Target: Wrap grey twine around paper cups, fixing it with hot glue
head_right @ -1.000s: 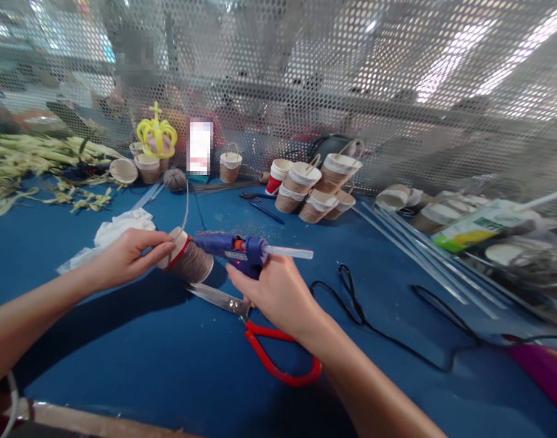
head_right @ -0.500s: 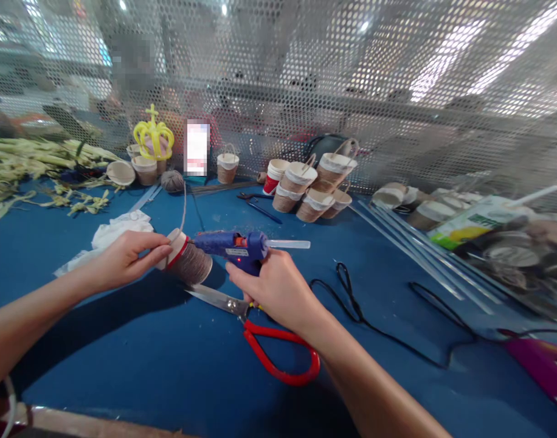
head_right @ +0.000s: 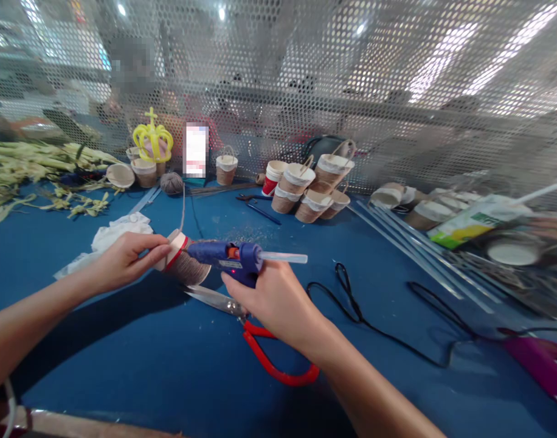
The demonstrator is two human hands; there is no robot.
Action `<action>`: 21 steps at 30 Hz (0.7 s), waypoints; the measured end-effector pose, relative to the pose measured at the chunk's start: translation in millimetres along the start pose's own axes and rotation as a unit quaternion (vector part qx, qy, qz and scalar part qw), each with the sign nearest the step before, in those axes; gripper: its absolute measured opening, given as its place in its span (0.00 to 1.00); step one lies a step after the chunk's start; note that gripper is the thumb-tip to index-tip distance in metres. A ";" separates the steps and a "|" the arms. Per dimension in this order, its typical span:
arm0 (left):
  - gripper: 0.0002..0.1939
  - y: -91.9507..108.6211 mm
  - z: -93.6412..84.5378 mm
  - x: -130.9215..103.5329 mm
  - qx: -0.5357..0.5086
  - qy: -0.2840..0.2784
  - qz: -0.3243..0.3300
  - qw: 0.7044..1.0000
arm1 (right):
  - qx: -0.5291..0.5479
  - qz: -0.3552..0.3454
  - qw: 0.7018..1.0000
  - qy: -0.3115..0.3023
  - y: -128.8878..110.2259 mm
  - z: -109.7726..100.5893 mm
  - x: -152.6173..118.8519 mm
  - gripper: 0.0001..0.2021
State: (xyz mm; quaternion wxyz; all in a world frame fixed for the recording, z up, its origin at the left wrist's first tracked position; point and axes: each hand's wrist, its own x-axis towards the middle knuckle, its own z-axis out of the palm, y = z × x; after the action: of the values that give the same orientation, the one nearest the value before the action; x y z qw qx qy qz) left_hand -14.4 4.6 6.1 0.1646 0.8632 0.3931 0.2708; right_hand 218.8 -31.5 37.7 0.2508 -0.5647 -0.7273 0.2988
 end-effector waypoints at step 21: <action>0.17 -2.3 6.1 1.7 -0.078 0.009 -0.053 0.995 | -0.094 -0.118 0.986 0.064 6.0 9.0 -3.6 0.10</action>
State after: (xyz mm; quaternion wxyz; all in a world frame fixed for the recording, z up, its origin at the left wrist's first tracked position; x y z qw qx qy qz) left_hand -11.2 6.9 0.7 0.2419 0.8230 0.4178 0.2994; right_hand 217.4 -35.2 27.0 0.2755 -0.5140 -0.7963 0.1607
